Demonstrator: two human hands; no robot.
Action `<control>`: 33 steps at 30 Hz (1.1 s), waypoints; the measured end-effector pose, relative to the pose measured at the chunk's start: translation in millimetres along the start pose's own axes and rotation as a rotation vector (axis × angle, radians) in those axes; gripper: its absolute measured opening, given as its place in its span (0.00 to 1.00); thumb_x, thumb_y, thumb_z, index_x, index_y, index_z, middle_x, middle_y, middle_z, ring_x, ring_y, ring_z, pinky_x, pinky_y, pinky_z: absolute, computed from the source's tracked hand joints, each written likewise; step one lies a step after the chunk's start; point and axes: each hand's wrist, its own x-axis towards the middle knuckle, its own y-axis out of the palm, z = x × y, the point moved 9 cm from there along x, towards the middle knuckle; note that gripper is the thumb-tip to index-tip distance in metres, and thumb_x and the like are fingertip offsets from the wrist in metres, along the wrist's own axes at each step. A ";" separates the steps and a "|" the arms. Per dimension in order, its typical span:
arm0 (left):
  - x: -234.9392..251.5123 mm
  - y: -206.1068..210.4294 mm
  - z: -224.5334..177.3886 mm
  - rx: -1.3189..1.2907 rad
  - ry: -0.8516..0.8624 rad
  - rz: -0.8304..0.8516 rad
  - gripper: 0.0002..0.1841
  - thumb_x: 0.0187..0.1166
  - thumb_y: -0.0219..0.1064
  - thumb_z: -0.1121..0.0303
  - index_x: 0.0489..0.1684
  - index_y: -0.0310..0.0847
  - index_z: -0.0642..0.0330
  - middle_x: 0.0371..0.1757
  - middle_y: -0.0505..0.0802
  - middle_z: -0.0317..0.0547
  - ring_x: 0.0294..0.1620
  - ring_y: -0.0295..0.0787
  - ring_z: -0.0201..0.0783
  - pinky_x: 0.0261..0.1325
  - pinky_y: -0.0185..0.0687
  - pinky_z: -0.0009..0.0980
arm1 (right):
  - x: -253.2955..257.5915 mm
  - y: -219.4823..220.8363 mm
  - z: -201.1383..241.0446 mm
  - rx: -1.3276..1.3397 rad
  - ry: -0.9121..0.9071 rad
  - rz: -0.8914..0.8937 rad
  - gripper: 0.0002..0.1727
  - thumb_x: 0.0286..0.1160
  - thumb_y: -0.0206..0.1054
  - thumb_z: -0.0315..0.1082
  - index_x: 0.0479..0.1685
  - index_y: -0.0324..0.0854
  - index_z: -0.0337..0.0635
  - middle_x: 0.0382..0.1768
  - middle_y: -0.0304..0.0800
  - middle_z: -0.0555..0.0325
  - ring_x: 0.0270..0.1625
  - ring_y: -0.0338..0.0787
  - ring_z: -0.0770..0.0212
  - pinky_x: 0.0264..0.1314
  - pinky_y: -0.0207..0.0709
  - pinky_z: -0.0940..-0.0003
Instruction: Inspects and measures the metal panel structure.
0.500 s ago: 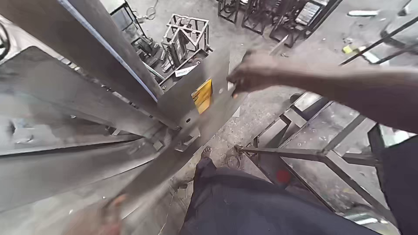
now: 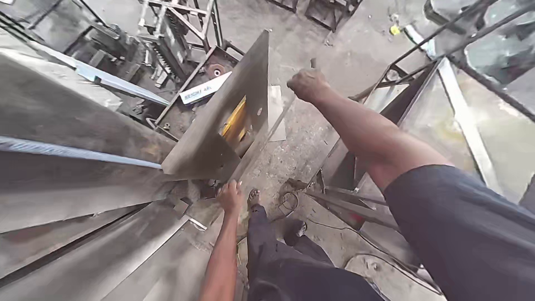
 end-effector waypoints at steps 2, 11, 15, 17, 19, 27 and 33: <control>51.4 26.8 -22.8 0.034 0.065 0.022 0.18 0.85 0.60 0.56 0.46 0.91 0.61 0.43 0.97 0.55 0.51 0.95 0.55 0.63 0.83 0.57 | -1.9 -22.8 -1.1 0.232 0.200 -0.033 0.11 0.73 0.70 0.35 0.51 0.87 0.44 0.52 0.91 0.39 0.62 0.87 0.32 0.68 0.65 0.18; 204.8 102.4 -23.2 0.174 0.015 0.214 0.16 0.87 0.61 0.58 0.57 0.85 0.60 0.57 0.93 0.59 0.64 0.88 0.62 0.70 0.75 0.65 | -208.3 82.1 152.8 0.745 0.083 0.348 0.13 0.83 0.64 0.46 0.51 0.85 0.47 0.48 0.91 0.50 0.56 0.89 0.46 0.68 0.74 0.34; 207.1 64.5 -13.4 0.174 0.020 0.170 0.21 0.85 0.63 0.60 0.73 0.78 0.59 0.70 0.86 0.64 0.76 0.77 0.66 0.76 0.68 0.68 | -344.0 205.3 183.6 0.628 0.120 0.780 0.16 0.79 0.66 0.44 0.58 0.85 0.48 0.53 0.91 0.43 0.58 0.89 0.36 0.66 0.73 0.27; 177.1 41.7 -18.0 0.125 0.000 0.231 0.25 0.86 0.62 0.55 0.76 0.77 0.59 0.72 0.85 0.65 0.75 0.79 0.66 0.77 0.69 0.67 | -407.1 244.8 186.7 0.679 0.200 0.963 0.18 0.80 0.67 0.46 0.60 0.84 0.45 0.53 0.91 0.39 0.58 0.89 0.34 0.58 0.78 0.27; 128.7 40.6 -12.0 0.092 -0.044 0.354 0.29 0.89 0.56 0.51 0.81 0.73 0.60 0.69 0.88 0.64 0.70 0.85 0.62 0.73 0.77 0.63 | -460.4 269.9 188.4 0.795 0.287 1.012 0.20 0.80 0.68 0.45 0.60 0.85 0.40 0.52 0.90 0.36 0.58 0.89 0.33 0.59 0.78 0.28; -227.2 83.0 152.5 0.389 -0.744 1.321 0.22 0.85 0.65 0.67 0.78 0.78 0.61 0.79 0.82 0.61 0.84 0.73 0.59 0.86 0.63 0.61 | -692.0 282.5 263.2 1.101 0.682 1.176 0.21 0.90 0.59 0.36 0.74 0.77 0.33 0.70 0.82 0.33 0.74 0.81 0.39 0.79 0.69 0.43; -214.8 62.4 134.2 0.214 -0.253 0.783 0.20 0.80 0.61 0.61 0.70 0.81 0.49 0.67 0.91 0.52 0.69 0.88 0.56 0.65 0.82 0.65 | -615.8 351.5 180.9 1.017 0.525 0.867 0.22 0.85 0.63 0.47 0.60 0.85 0.37 0.57 0.90 0.38 0.63 0.88 0.40 0.70 0.76 0.36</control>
